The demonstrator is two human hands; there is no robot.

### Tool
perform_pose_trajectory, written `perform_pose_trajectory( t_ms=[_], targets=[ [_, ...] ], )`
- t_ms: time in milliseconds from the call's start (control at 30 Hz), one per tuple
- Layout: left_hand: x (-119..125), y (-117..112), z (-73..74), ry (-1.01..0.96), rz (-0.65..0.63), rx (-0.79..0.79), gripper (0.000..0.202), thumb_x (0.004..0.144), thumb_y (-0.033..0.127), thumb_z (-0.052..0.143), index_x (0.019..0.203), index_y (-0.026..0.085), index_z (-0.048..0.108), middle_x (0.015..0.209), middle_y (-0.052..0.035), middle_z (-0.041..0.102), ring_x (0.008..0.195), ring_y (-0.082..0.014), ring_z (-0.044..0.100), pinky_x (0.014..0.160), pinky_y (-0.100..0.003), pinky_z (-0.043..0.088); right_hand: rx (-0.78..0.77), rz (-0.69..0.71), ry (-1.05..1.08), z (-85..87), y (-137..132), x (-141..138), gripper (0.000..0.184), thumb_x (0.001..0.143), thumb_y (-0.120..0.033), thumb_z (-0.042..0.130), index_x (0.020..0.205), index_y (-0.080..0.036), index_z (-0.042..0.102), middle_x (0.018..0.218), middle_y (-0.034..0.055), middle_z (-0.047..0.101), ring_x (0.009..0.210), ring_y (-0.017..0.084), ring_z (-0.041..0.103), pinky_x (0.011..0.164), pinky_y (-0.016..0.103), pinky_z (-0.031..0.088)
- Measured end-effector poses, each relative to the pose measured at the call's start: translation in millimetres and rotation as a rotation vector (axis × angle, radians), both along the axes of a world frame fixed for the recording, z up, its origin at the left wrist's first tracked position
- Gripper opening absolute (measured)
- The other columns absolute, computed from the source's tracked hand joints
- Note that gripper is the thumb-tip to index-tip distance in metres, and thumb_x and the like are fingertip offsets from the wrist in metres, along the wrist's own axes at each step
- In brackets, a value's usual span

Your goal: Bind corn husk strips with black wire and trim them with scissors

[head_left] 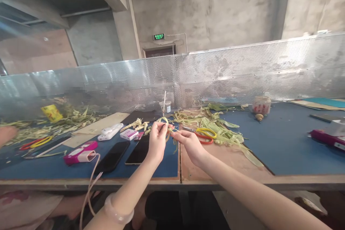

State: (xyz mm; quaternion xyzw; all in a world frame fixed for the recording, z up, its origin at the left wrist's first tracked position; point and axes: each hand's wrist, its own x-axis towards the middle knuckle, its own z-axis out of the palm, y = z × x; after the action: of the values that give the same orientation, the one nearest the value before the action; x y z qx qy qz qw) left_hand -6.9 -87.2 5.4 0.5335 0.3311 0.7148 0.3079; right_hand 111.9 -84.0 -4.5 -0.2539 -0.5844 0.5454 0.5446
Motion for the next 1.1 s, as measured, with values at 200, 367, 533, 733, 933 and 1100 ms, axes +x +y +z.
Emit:
perform_pose_trajectory(
  t_ms=[200,367,533,733,933,1100],
  targets=[
    [5,-1,-5.8,0.021,0.043,0.039,0.009,0.080,0.025,0.055,0.080,0.021,0.048,0.081,-0.0012,0.062,0.085,-0.0149,0.061,0.079,-0.028,0.046,-0.038,-0.079,0.080,-10.1,-6,-4,0.022,0.066,-0.037,0.065,0.069,-0.015,0.063,0.068,0.0003,0.057,0.066,0.012,0.047,0.067,0.027,0.036],
    [7,-3,-9.0,0.105,0.090,0.090,0.011,0.081,0.028,0.055,0.081,0.020,0.048,0.081,-0.0025,0.064,0.084,-0.0166,0.062,0.080,-0.032,0.047,0.019,-0.093,0.131,-13.5,-9,-6,0.021,0.068,-0.035,0.065,0.071,-0.016,0.057,0.071,0.0010,0.058,0.071,0.014,0.053,0.072,0.028,0.041],
    [10,-6,-11.2,0.096,0.073,0.094,0.012,0.080,0.029,0.056,0.081,0.019,0.049,0.083,-0.0048,0.065,0.086,-0.0196,0.063,0.078,-0.035,0.049,0.106,-0.153,0.217,-15.5,-12,-13,0.029,0.070,-0.032,0.064,0.085,-0.023,0.041,0.074,-0.0025,0.056,0.073,0.014,0.056,0.073,0.029,0.044],
    [12,-12,-9.5,0.081,0.065,0.078,0.011,0.079,0.027,0.058,0.079,0.018,0.051,0.084,-0.0053,0.067,0.087,-0.0192,0.064,0.079,-0.033,0.049,0.204,-0.248,0.195,-15.6,-13,-14,0.019,0.072,-0.030,0.063,0.077,-0.021,0.047,0.076,-0.0011,0.054,0.072,0.013,0.053,0.070,0.027,0.044],
    [8,-14,-8.2,0.157,0.099,0.082,0.010,0.079,0.027,0.058,0.079,0.018,0.053,0.088,-0.0070,0.067,0.090,-0.0200,0.063,0.081,-0.034,0.049,0.229,-0.301,0.168,-16.2,-12,-11,0.017,0.076,-0.033,0.061,0.083,-0.020,0.054,0.078,0.0013,0.059,0.074,0.015,0.055,0.069,0.027,0.044],
    [6,-16,-7.3,0.216,0.134,0.083,0.009,0.080,0.026,0.057,0.080,0.018,0.055,0.088,-0.0072,0.068,0.089,-0.0197,0.064,0.081,-0.034,0.049,0.240,-0.314,0.149,-16.1,-14,-11,0.017,0.077,-0.033,0.060,0.084,-0.019,0.055,0.078,0.0020,0.060,0.074,0.015,0.056,0.068,0.027,0.045]
  ],
)
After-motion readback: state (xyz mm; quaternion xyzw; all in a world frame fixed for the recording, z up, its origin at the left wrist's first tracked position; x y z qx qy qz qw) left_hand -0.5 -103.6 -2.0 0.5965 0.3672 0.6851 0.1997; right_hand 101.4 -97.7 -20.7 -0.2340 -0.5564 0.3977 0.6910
